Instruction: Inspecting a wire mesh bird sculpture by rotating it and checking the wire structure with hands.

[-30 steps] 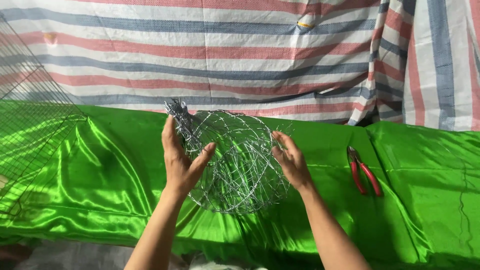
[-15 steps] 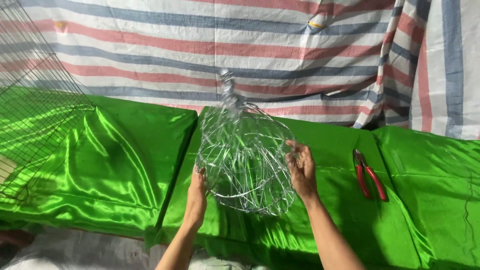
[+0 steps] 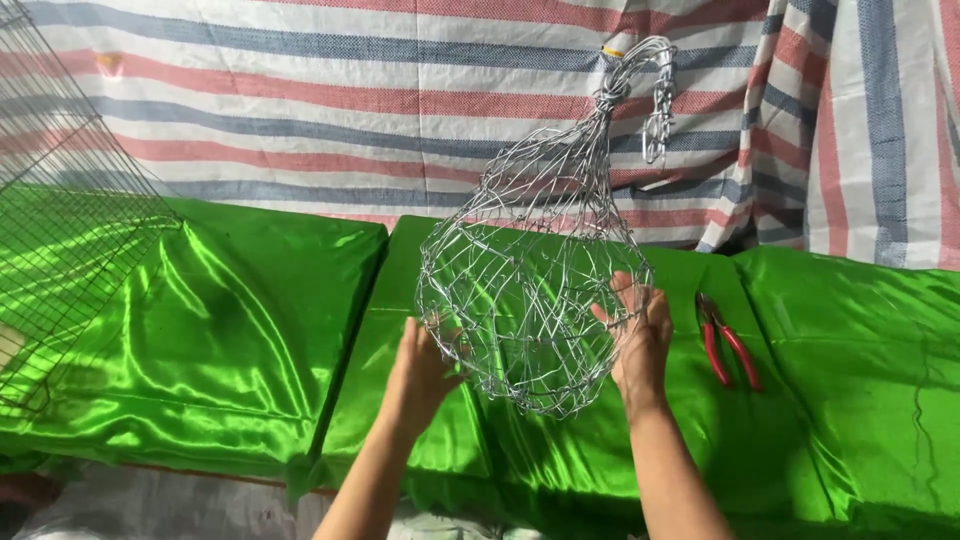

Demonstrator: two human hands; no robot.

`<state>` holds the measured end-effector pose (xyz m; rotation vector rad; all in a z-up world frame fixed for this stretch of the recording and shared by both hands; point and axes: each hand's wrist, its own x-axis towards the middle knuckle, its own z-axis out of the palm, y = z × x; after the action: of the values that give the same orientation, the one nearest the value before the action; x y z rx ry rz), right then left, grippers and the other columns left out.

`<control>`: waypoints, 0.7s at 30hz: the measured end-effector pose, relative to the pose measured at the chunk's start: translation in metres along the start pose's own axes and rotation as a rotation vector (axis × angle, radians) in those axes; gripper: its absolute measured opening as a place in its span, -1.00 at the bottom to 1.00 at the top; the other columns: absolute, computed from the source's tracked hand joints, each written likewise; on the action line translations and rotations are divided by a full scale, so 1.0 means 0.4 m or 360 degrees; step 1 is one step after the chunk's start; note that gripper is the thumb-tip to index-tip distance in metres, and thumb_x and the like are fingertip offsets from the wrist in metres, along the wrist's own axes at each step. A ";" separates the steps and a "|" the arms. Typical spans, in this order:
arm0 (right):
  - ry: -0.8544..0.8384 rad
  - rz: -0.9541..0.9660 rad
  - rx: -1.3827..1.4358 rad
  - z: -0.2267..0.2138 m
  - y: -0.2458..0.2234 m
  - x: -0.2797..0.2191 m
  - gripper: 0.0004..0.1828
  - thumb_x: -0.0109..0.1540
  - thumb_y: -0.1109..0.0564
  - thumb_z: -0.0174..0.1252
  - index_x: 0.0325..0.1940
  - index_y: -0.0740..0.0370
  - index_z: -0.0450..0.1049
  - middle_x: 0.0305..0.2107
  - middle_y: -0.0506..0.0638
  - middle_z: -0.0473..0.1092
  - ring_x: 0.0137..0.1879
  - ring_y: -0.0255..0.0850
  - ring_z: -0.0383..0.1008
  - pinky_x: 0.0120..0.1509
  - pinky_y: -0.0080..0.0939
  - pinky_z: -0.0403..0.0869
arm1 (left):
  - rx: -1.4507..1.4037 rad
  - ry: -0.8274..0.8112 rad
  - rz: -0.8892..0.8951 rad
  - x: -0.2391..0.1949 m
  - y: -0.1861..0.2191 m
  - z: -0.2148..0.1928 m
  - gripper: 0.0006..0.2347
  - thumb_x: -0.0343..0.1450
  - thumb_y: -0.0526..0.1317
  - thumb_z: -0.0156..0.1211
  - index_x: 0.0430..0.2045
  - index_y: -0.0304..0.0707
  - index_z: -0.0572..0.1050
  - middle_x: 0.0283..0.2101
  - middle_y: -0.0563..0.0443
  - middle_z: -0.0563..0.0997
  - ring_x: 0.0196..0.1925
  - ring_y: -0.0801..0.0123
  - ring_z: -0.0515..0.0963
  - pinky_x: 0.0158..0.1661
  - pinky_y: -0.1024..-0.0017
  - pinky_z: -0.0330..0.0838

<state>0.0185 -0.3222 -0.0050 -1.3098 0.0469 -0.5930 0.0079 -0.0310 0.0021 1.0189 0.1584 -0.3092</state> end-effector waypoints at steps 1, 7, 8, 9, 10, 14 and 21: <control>-0.0018 -0.0020 0.0006 -0.004 0.013 0.002 -0.59 0.44 -0.23 -0.31 -0.08 0.06 0.32 0.28 0.21 0.34 0.48 0.04 0.31 0.32 0.36 0.53 | -0.0100 -0.0121 -0.0040 0.010 -0.021 -0.002 -0.19 0.35 0.30 -0.24 0.49 -0.13 -0.10 0.52 -0.31 0.03 0.50 -0.22 0.13 0.35 -0.19 0.10; 0.0104 0.0075 0.0140 -0.013 0.053 0.010 -0.67 0.43 -0.22 -0.14 -0.09 0.03 0.34 0.22 0.16 0.39 0.41 0.02 0.36 0.26 0.41 0.50 | -0.0355 -0.0089 -0.0059 0.037 -0.091 -0.031 -0.36 0.40 0.21 -0.08 0.28 -0.24 0.28 0.33 -0.24 0.37 0.22 -0.23 0.48 0.10 0.09 0.40; 0.0197 0.0158 0.0275 -0.014 0.066 0.014 -0.72 0.43 -0.20 -0.01 -0.09 0.01 0.34 0.17 0.12 0.43 0.36 0.00 0.40 0.22 0.47 0.47 | -0.0394 -0.0125 0.0040 0.042 -0.107 -0.045 -0.37 0.45 0.20 -0.04 0.31 -0.28 0.26 0.27 -0.21 0.36 0.20 -0.25 0.48 0.11 0.07 0.42; 0.0193 0.0165 0.0275 -0.015 0.062 0.012 -0.72 0.43 -0.20 -0.01 -0.09 0.01 0.34 0.17 0.12 0.43 0.36 0.00 0.40 0.22 0.47 0.47 | -0.0395 -0.0118 0.0040 0.005 -0.067 -0.013 -0.37 0.45 0.20 -0.04 0.31 -0.28 0.26 0.27 -0.21 0.36 0.20 -0.25 0.48 0.11 0.07 0.42; 0.0127 0.0230 0.0269 -0.015 0.057 0.010 -0.68 0.40 -0.23 -0.10 -0.10 -0.01 0.36 0.16 0.10 0.43 0.37 0.01 0.39 0.27 0.45 0.45 | -0.0280 -0.0002 -0.0024 -0.031 -0.026 0.020 -0.44 0.39 0.06 0.04 0.24 -0.29 0.31 0.30 -0.14 0.39 0.24 -0.15 0.50 0.18 0.09 0.39; 0.0061 0.0282 0.0296 -0.002 0.043 0.000 -0.55 0.25 -0.29 0.05 -0.08 0.11 0.40 0.21 0.21 0.37 0.42 0.15 0.35 0.25 0.36 0.54 | 0.0011 -0.0191 0.0192 -0.050 -0.052 -0.031 -0.64 0.43 -0.10 0.16 0.08 -0.24 0.43 -0.14 -0.06 0.52 -0.08 0.22 0.55 0.05 0.24 0.43; 0.0028 0.0375 0.0471 -0.007 0.089 0.013 -0.67 0.25 -0.19 0.15 -0.14 0.06 0.39 0.15 0.24 0.40 0.35 0.10 0.41 0.23 0.44 0.52 | 0.0183 -0.0135 0.0192 -0.084 -0.044 -0.033 -0.65 0.43 -0.08 0.10 0.04 -0.24 0.49 -0.01 -0.15 0.63 0.01 0.15 0.65 0.12 0.18 0.53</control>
<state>0.0356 -0.3224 -0.0369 -0.9946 0.1218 -0.3930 -0.0296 -0.0223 -0.0099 1.1223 0.0020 -0.2532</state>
